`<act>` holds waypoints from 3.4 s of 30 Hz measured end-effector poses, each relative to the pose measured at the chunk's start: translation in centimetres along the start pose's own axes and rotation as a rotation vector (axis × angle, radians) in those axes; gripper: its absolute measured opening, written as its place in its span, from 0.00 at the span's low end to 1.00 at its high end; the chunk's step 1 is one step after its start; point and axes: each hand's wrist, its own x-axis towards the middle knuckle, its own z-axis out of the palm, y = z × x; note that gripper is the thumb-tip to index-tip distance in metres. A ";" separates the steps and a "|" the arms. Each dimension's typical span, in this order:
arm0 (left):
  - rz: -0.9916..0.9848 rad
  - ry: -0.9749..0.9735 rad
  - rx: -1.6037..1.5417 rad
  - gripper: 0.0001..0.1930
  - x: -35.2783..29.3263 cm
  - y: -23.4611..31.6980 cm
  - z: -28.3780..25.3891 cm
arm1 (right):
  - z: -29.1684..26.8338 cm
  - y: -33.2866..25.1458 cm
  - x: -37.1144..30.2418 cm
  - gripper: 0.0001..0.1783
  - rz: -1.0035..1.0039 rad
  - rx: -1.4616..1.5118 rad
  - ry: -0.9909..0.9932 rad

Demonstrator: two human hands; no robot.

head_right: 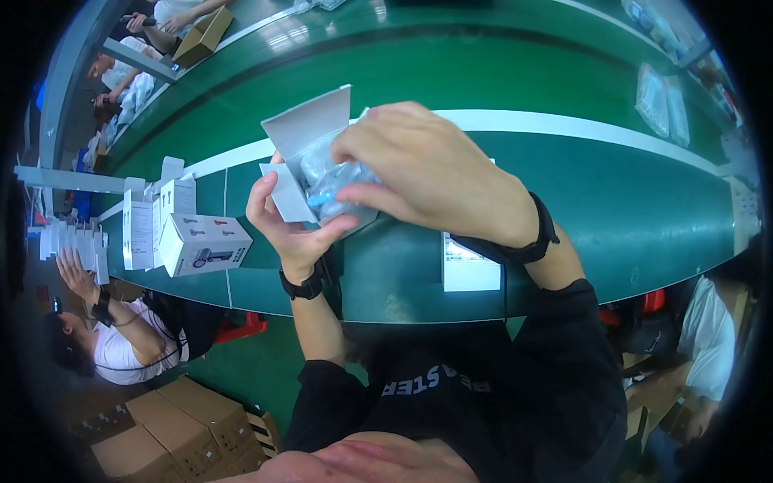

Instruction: The person places a hair dryer wrapped in bubble wrap and a small bag into a box, folds the flaps closed, and repeats the process for additional boxes. They align the boxes on the table and then place them into a larger cardboard container.

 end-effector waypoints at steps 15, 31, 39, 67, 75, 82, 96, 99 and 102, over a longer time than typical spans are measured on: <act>-0.020 -0.005 0.179 0.54 -0.6 -0.2 -1.5 | 0.3 -1.2 0.3 0.14 -0.151 -0.177 -0.015; 0.016 -0.006 -0.014 0.34 -0.4 -0.8 0.8 | 0.9 2.0 1.0 0.19 0.442 0.684 -0.070; -0.106 0.016 -0.084 0.34 -0.7 -0.5 1.9 | -1.6 3.0 0.3 0.21 -0.070 0.338 -0.235; -0.120 -0.015 -0.368 0.15 -0.1 -0.2 0.6 | -2.3 -1.5 -1.2 0.21 -0.119 -0.150 -0.182; -0.037 -0.136 -0.285 0.16 -0.1 0.1 -0.4 | -1.7 -2.7 -2.4 0.21 -0.095 -0.230 -0.166; 0.030 -0.221 0.043 0.24 -0.1 0.3 -1.0 | -1.6 -1.9 -2.7 0.19 -0.105 -0.207 -0.152; -0.207 -0.113 0.110 0.40 -2.1 -0.9 0.2 | -5.0 6.0 -5.5 0.26 0.285 -0.233 -0.179; -0.291 -0.057 0.076 0.42 -2.4 -1.2 0.1 | -4.9 7.1 -6.1 0.31 0.626 -0.145 -0.716; -0.385 0.085 0.004 0.42 -2.4 -1.0 0.0 | -3.1 9.0 -6.5 0.34 0.672 0.210 -0.881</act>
